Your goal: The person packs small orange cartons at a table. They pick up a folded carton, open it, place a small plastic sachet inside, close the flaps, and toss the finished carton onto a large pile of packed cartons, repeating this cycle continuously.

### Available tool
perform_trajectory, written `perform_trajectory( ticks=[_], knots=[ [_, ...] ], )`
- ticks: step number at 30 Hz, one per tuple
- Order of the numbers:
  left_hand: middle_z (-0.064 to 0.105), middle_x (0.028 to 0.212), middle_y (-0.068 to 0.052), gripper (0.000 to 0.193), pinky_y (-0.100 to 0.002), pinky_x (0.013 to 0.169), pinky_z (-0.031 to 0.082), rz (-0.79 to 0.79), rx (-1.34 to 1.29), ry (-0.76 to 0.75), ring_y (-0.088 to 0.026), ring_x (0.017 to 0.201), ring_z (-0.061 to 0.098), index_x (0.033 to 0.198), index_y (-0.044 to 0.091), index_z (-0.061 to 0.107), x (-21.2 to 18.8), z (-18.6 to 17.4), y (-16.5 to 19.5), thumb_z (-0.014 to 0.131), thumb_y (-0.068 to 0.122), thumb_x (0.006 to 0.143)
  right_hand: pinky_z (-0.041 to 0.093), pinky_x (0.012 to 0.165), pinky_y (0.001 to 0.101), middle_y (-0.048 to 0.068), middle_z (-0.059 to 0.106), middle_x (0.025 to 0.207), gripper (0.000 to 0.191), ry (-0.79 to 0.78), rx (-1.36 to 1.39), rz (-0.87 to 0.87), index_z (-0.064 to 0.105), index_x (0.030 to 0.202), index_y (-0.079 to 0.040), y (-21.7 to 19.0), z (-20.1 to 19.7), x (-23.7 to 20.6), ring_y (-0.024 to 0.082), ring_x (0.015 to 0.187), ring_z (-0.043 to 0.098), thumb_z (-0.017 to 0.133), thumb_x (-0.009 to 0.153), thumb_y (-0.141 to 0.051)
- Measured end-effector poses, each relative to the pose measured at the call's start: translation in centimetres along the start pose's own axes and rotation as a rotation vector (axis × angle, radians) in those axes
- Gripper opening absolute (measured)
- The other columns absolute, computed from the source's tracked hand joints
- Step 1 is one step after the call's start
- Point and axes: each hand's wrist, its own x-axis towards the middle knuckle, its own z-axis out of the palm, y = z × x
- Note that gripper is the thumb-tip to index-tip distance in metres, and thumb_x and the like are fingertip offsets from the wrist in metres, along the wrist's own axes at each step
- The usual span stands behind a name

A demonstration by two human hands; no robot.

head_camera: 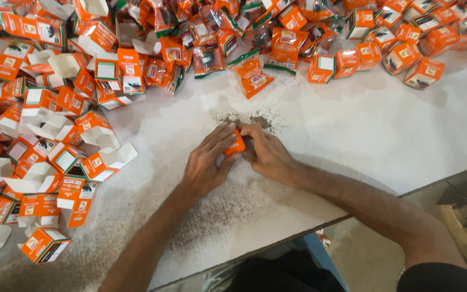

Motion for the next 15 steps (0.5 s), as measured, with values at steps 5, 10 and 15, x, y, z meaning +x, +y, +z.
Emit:
perform_trajectory(
  ticks=[5, 10, 15],
  knots=[
    [0.066, 0.14, -0.018, 0.026, -0.042, 0.115, 0.051, -0.164, -0.162, 0.082, -0.035, 0.138, 0.059, 0.111, 0.003, 0.068, 0.05, 0.59, 0.51, 0.073, -0.001, 0.086, 0.057, 0.088, 0.0493, 0.023, 0.062, 0.136, 0.049, 0.015, 0.004, -0.102, 0.037, 0.121, -0.005, 0.16, -0.09, 0.05, 0.046, 0.117, 0.065, 0.074, 0.089, 0.0],
    [0.066, 0.138, -0.018, 0.017, -0.043, 0.114, 0.051, -0.25, -0.279, 0.096, -0.036, 0.138, 0.06, 0.106, 0.002, 0.069, -0.25, 0.87, -0.05, 0.072, 0.0, 0.09, 0.058, 0.086, 0.0484, 0.023, 0.062, 0.137, 0.048, 0.011, -0.005, -0.098, 0.038, 0.12, -0.006, -0.05, -0.09, 0.27, 0.046, 0.115, 0.066, 0.074, 0.089, -0.001],
    [0.059, 0.148, -0.021, 0.015, -0.044, 0.117, 0.049, -0.044, -0.061, -0.017, -0.039, 0.145, 0.051, 0.106, 0.002, 0.068, -0.42, -0.01, -0.26, 0.073, -0.001, 0.091, 0.057, 0.085, 0.0475, 0.019, 0.067, 0.124, 0.05, -0.029, -0.002, -0.035, 0.04, 0.127, -0.007, -0.12, -0.47, 0.19, 0.044, 0.112, 0.068, 0.075, 0.091, -0.006]
  ],
)
